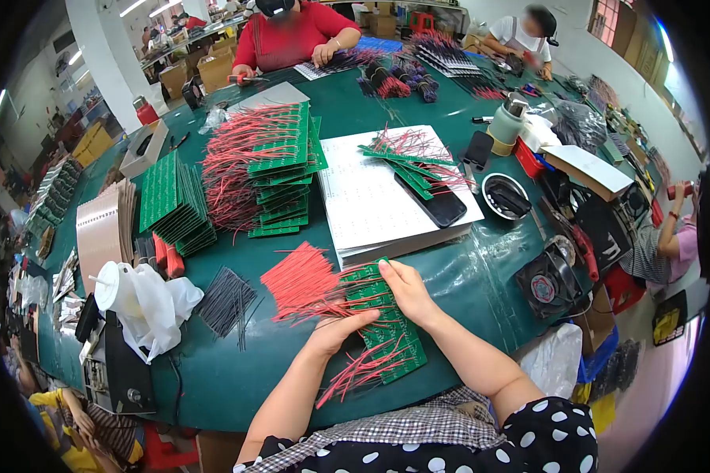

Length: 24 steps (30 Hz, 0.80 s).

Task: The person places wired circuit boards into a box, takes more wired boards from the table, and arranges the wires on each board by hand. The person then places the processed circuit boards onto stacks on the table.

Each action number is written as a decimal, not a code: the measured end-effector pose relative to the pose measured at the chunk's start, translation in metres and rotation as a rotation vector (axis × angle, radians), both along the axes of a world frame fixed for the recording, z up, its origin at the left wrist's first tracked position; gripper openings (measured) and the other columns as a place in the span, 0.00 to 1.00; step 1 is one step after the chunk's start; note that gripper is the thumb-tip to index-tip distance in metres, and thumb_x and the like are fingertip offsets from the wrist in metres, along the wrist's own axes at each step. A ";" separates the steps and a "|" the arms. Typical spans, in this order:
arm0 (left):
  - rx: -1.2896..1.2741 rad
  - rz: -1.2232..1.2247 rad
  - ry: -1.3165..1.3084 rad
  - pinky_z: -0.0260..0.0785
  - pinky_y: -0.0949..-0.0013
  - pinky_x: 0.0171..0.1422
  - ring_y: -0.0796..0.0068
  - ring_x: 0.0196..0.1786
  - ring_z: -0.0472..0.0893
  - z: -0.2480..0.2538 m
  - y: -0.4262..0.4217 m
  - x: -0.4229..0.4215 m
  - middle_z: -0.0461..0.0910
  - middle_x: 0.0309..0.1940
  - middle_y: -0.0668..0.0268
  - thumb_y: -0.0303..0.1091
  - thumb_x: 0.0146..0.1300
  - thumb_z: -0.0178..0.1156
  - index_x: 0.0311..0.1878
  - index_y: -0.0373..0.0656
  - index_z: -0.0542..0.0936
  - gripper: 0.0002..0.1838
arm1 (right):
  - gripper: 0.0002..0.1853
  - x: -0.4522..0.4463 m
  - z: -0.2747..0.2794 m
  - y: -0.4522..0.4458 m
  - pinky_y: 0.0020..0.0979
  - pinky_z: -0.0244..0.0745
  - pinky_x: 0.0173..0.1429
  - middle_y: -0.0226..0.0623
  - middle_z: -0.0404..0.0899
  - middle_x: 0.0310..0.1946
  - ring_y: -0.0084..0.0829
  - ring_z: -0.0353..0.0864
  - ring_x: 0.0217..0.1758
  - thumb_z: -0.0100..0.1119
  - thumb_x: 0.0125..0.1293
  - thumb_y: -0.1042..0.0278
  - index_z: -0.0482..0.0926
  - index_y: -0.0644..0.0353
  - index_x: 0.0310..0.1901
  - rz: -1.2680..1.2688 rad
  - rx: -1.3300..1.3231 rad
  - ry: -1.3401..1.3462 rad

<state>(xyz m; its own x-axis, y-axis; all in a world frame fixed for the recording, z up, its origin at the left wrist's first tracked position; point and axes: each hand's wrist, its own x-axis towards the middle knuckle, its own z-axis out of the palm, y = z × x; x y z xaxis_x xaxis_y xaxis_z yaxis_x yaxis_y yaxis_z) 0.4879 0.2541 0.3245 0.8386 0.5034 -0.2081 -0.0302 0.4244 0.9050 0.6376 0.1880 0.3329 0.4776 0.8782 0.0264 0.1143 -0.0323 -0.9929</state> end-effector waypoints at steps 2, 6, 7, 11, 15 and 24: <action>-0.137 0.115 -0.043 0.67 0.71 0.50 0.75 0.44 0.75 -0.003 0.000 0.004 0.77 0.42 0.64 0.30 0.52 0.62 0.46 0.36 0.74 0.17 | 0.22 0.003 0.002 0.001 0.25 0.63 0.28 0.32 0.70 0.17 0.16 0.63 0.23 0.43 0.67 0.54 0.71 0.67 0.27 0.019 -0.030 -0.034; -0.228 0.374 -0.067 0.66 0.71 0.51 0.75 0.45 0.74 -0.004 -0.007 0.010 0.76 0.42 0.65 0.28 0.52 0.62 0.46 0.37 0.73 0.17 | 0.22 -0.005 0.007 0.000 0.26 0.61 0.26 0.31 0.68 0.16 0.16 0.61 0.22 0.42 0.68 0.54 0.71 0.67 0.25 0.000 -0.017 -0.060; -0.223 0.414 -0.055 0.66 0.71 0.51 0.75 0.45 0.74 -0.005 -0.007 0.010 0.76 0.42 0.65 0.27 0.52 0.62 0.46 0.37 0.73 0.17 | 0.22 -0.007 0.010 0.000 0.24 0.61 0.27 0.27 0.68 0.17 0.14 0.61 0.24 0.42 0.68 0.54 0.70 0.66 0.25 -0.021 -0.044 -0.097; -0.085 0.274 -0.057 0.66 0.70 0.52 0.73 0.46 0.75 -0.009 -0.005 0.007 0.76 0.44 0.65 0.26 0.52 0.61 0.49 0.39 0.72 0.19 | 0.22 0.000 -0.006 0.003 0.21 0.64 0.30 0.25 0.72 0.21 0.13 0.65 0.26 0.40 0.69 0.54 0.73 0.66 0.28 -0.033 -0.053 -0.040; -0.051 -0.186 -0.185 0.65 0.67 0.56 0.69 0.49 0.74 0.001 0.018 -0.014 0.73 0.48 0.62 0.28 0.45 0.66 0.54 0.37 0.68 0.30 | 0.21 0.006 0.003 0.004 0.20 0.68 0.33 0.28 0.77 0.26 0.15 0.71 0.28 0.39 0.69 0.55 0.75 0.67 0.35 0.074 0.105 0.431; -0.182 -0.004 -0.196 0.67 0.67 0.54 0.69 0.50 0.73 -0.006 0.023 -0.014 0.71 0.51 0.60 0.31 0.51 0.61 0.57 0.35 0.65 0.29 | 0.21 0.004 -0.007 0.001 0.21 0.66 0.33 0.28 0.75 0.24 0.14 0.67 0.27 0.40 0.69 0.55 0.74 0.67 0.33 0.099 0.070 0.216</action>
